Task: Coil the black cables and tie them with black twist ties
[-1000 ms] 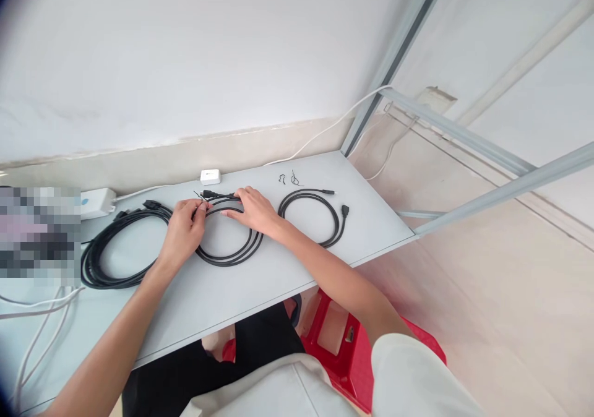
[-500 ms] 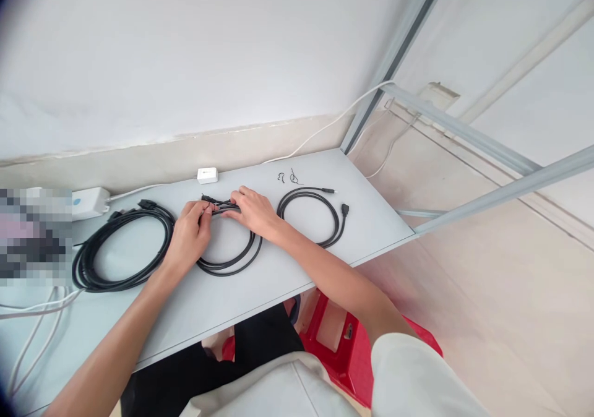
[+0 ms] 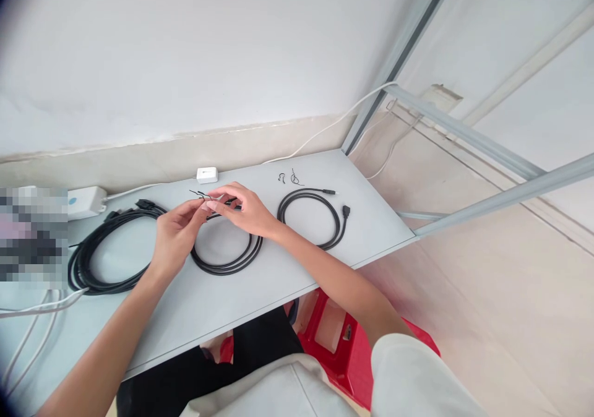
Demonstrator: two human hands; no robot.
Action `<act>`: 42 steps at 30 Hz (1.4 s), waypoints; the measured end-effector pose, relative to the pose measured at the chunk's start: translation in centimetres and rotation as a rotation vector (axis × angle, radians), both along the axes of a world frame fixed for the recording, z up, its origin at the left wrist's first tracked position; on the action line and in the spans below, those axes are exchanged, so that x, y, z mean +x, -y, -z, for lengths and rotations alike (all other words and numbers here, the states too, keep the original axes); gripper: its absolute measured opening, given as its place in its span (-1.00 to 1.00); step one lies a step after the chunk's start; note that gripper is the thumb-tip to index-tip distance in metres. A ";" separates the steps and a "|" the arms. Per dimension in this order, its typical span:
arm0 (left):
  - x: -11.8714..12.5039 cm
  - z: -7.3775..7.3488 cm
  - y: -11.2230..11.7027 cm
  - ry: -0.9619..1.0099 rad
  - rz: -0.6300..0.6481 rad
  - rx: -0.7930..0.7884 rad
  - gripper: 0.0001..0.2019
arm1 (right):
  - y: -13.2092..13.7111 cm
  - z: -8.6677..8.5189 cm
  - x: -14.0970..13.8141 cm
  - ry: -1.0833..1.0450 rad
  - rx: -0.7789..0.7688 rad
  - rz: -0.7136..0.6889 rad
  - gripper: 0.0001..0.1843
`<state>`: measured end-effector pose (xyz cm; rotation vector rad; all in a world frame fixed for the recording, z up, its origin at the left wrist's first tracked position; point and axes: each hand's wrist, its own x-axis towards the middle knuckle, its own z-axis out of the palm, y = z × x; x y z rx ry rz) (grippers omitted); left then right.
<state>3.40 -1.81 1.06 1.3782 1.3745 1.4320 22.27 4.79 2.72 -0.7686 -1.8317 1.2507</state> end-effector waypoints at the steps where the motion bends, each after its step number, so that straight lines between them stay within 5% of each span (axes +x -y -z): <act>1: 0.1 -0.1 0.1 -0.017 0.022 0.002 -0.64 | 0.0 0.0 0.0 -0.005 -0.016 -0.001 -0.69; 11: 0.2 -0.9 0.5 -0.163 -0.102 -0.041 -0.66 | -0.6 -0.1 0.2 -0.039 -0.065 0.092 -0.55; 18: 2.2 -1.0 2.5 -0.904 0.348 0.043 -0.53 | -1.7 -0.2 1.0 -0.058 0.057 0.273 -0.63; 23: 4.3 -0.5 4.0 -1.112 0.438 -0.009 -0.86 | -2.0 -0.1 1.0 -0.008 0.086 0.280 -0.76; 29: 3.8 -2.1 3.9 -0.821 0.364 -0.216 -0.87 | -2.1 -0.8 1.8 -0.038 0.048 0.181 -0.69; 36: 2.2 -2.9 3.1 -0.317 0.180 -0.127 -0.67 | -1.6 -3.0 3.5 -0.173 0.025 0.003 -0.57; 42: 1.8 -3.9 3.1 0.025 0.001 -0.084 -0.53 | -1.5 -3.4 4.1 0.190 0.207 0.003 -0.72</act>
